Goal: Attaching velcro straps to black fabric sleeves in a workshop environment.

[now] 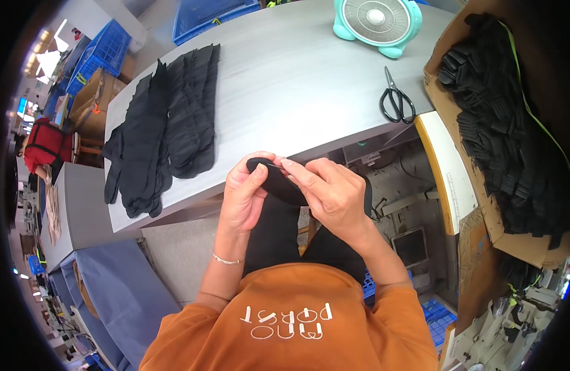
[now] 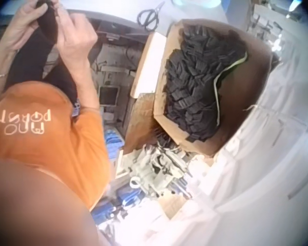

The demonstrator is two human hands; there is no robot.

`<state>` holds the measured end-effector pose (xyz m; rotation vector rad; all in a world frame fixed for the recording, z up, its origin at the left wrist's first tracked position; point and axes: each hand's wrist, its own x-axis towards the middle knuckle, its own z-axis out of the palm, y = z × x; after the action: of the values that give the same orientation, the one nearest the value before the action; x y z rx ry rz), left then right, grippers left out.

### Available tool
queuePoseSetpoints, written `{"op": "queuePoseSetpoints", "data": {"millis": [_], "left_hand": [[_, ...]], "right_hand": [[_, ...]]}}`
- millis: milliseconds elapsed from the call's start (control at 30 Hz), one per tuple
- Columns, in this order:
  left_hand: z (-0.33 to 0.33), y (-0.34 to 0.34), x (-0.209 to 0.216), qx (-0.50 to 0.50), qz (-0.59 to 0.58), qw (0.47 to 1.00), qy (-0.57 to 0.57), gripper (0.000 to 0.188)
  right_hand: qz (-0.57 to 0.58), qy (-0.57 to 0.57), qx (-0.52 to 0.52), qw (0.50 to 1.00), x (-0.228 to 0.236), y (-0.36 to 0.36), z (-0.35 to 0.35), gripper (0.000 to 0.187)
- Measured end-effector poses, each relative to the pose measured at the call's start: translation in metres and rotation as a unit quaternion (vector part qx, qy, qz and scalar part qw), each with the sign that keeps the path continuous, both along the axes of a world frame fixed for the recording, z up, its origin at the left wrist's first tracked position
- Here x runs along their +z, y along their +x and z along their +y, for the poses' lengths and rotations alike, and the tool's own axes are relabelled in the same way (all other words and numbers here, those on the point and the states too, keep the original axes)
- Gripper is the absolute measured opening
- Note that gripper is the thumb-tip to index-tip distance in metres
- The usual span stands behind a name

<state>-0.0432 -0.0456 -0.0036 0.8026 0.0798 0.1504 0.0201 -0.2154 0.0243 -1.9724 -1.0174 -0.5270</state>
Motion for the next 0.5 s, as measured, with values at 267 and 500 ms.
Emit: {"op": "queuePoseSetpoints", "data": {"millis": [267, 500], "left_hand": [[0.003, -0.010, 0.003, -0.009, 0.015, 1.000, 0.002, 0.022], [-0.002, -0.017, 0.003, 0.025, 0.047, 0.996, 0.071, 0.022]], "right_hand": [[0.019, -0.046, 0.000, 0.999, 0.007, -0.011, -0.003, 0.040], [0.061, -0.020, 0.039, 0.997, 0.002, -0.011, 0.004, 0.032]]}}
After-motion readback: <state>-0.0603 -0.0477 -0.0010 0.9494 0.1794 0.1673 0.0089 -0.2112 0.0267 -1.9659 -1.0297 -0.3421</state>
